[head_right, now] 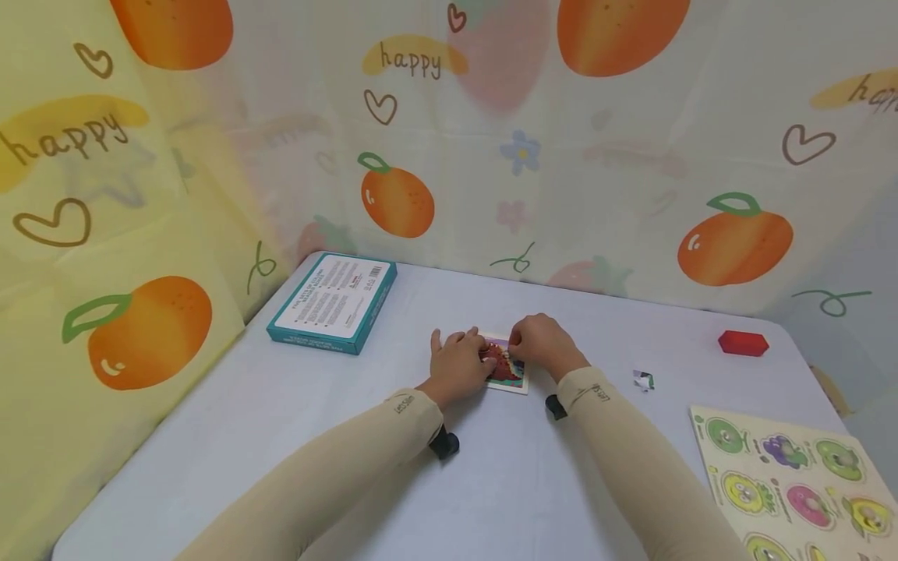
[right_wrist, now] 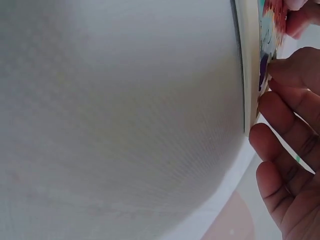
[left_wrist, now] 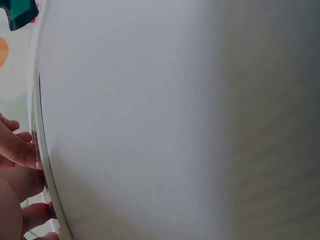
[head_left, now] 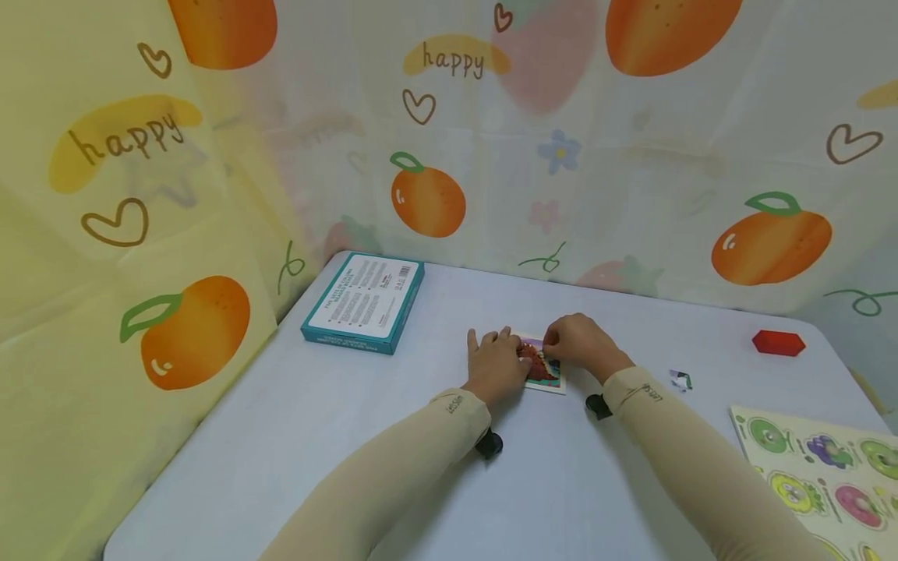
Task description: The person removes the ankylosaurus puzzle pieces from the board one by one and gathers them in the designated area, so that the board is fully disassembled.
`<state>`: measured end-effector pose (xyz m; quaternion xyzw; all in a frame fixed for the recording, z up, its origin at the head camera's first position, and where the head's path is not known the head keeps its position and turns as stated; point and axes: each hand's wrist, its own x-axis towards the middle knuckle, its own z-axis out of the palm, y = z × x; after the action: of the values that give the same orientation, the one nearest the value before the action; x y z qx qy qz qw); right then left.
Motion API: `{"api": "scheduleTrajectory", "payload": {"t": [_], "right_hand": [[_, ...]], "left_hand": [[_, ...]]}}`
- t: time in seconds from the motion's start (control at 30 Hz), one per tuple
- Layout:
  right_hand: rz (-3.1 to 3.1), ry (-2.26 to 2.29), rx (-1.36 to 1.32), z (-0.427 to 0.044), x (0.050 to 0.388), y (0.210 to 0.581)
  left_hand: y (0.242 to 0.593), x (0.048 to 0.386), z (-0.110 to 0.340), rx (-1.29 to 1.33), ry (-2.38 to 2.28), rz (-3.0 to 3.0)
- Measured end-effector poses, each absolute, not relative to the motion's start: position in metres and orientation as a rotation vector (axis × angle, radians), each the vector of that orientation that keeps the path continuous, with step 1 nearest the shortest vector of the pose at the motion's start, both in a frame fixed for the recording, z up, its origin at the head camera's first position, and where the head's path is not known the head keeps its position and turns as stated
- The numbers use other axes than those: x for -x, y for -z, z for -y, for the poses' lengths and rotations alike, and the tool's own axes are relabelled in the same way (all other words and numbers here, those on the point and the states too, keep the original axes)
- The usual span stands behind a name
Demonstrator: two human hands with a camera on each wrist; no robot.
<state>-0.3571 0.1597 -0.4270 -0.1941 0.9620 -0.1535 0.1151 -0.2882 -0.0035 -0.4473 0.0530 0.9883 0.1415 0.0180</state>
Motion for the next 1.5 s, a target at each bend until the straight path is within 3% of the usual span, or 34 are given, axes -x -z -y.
{"api": "scheduleTrajectory", "payload": {"t": [0.97, 1.23, 1.5], "right_hand": [[-2.900, 0.580, 0.606, -0.180, 0.349, 0.415], [-2.855, 0.546, 0.503, -0.249, 0.343, 0.392], [-2.734, 0.508, 0.362, -0.302, 0.326, 0.403]], "left_hand": [[0.443, 0.296, -0.006, -0.136, -0.324, -3.068], [0.439, 0.296, -0.002, -0.137, -0.339, -3.068], [0.447, 0.298, 0.004, -0.151, -0.394, -3.059]]}}
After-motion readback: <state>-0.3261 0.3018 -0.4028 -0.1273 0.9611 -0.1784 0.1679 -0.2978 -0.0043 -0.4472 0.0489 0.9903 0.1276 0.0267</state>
